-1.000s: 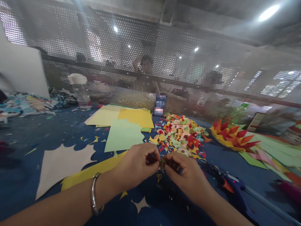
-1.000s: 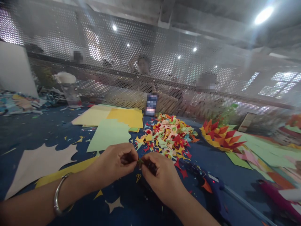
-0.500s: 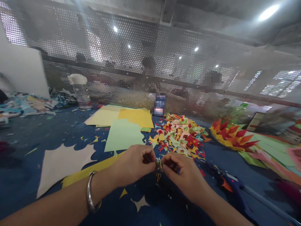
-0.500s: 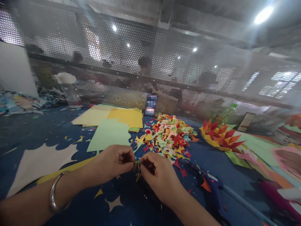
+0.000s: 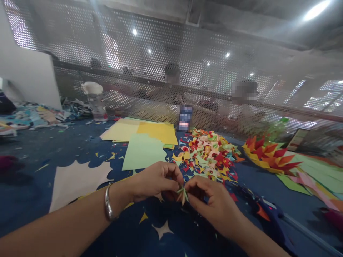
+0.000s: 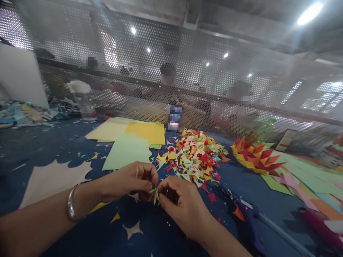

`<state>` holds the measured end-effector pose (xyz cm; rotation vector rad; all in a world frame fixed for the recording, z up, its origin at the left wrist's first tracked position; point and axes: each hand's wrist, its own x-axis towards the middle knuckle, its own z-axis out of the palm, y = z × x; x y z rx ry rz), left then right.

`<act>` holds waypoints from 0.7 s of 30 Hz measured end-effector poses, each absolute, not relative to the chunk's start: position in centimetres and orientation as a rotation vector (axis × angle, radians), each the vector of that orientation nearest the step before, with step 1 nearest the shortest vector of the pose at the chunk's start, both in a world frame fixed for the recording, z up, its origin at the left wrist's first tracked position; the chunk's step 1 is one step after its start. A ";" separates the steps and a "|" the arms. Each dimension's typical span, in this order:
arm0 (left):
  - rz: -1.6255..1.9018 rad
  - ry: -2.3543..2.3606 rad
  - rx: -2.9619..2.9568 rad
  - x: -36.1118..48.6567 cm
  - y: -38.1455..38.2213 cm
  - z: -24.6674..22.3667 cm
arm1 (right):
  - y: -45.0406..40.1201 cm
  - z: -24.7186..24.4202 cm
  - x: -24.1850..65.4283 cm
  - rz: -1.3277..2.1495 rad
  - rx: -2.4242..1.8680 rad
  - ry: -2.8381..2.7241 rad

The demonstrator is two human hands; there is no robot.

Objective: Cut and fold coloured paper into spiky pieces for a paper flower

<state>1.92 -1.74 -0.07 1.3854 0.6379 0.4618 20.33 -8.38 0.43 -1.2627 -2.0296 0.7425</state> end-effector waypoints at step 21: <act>0.255 0.507 1.293 2.0 -1.3 -0.8 | -9.2 1.1 19.9 1.089 -1.166 -2.026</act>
